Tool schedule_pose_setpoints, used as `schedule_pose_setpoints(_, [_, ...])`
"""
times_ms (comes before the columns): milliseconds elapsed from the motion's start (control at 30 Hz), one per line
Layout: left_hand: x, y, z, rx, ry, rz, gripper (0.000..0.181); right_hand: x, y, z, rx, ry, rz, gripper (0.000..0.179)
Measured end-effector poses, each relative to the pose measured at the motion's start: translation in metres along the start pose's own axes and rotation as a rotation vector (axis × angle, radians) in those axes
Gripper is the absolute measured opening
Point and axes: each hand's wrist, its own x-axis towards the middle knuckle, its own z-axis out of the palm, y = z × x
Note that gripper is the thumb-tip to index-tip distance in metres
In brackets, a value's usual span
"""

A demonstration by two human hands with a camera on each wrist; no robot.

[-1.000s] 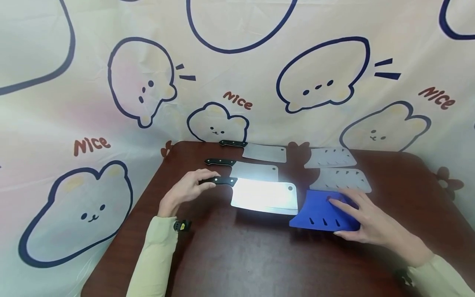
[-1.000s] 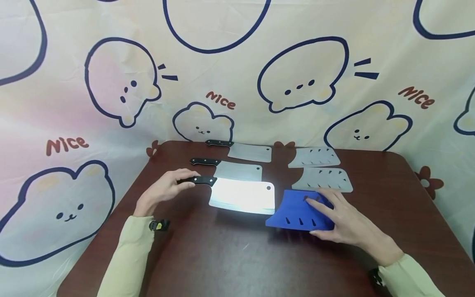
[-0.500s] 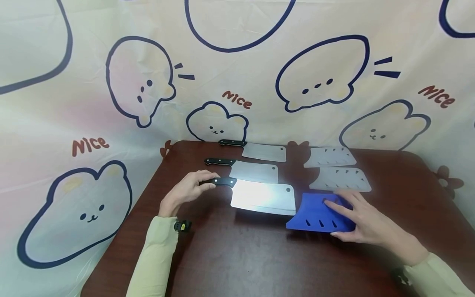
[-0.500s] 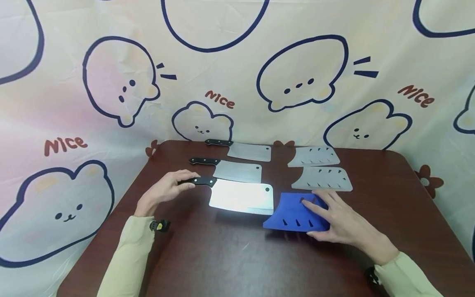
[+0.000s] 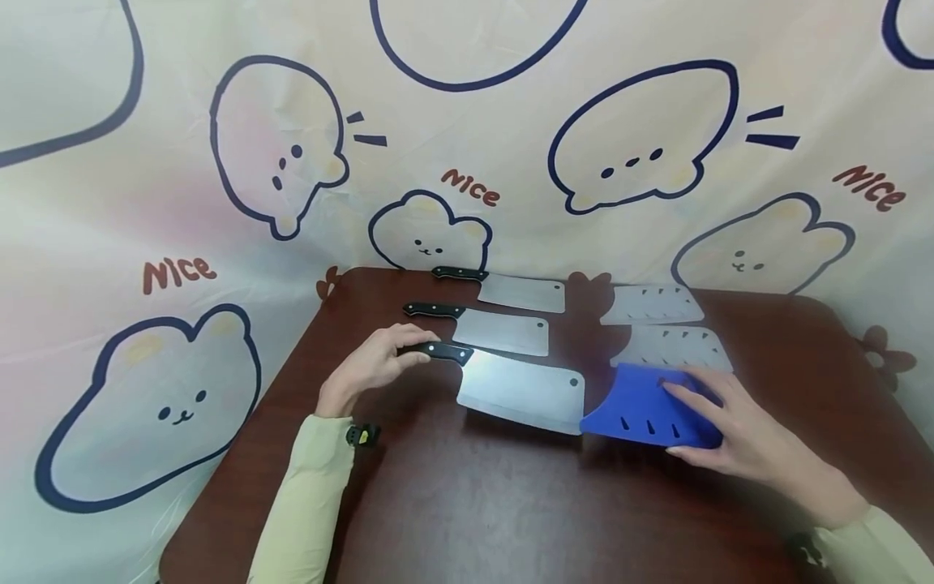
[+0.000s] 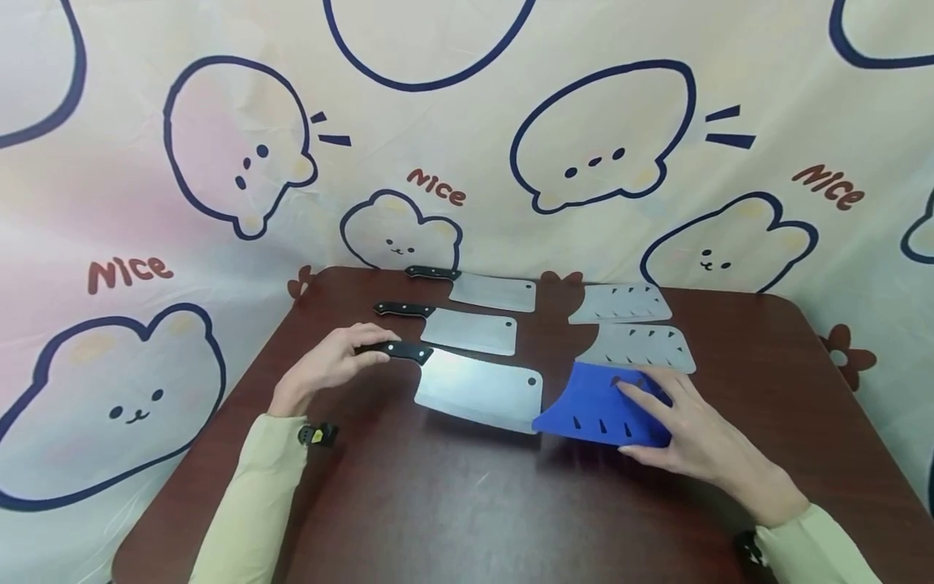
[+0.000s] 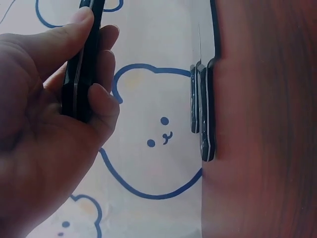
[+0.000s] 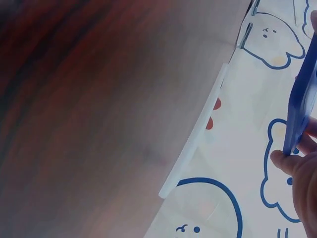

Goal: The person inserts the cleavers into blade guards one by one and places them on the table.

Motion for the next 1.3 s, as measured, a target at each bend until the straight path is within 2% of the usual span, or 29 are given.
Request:
schedule_pose_setpoints(200, [-0.0054,-0.0049,-0.0066,-0.027,0.035,-0.03,0.031,-0.0044,0.003,0.0003,-0.015,0.002,0.01,0.083])
schedule_pose_setpoints(500, [0.0035,-0.0056,-0.0055,-0.041,-0.001,-0.023,0.032,-0.0021,0.0036,0.0001,0.028,-0.012,0.017,0.085])
schedule_pose_setpoints(800, [-0.0004,-0.01,-0.0047,-0.061,0.007,-0.054,0.032,-0.0001,0.0033,0.0006,0.045,-0.004,0.023,0.083])
schedule_pose_setpoints(1000, [0.004,-0.0055,-0.0076,-0.033,0.014,-0.033,0.033,-0.0034,0.0035,0.0001,0.029,-0.019,0.069,0.089])
schedule_pose_setpoints(1300, [-0.0038,-0.0056,-0.0054,-0.048,0.026,-0.09,0.033,0.0002,0.0032,0.0065,0.02,-0.003,0.061,0.082])
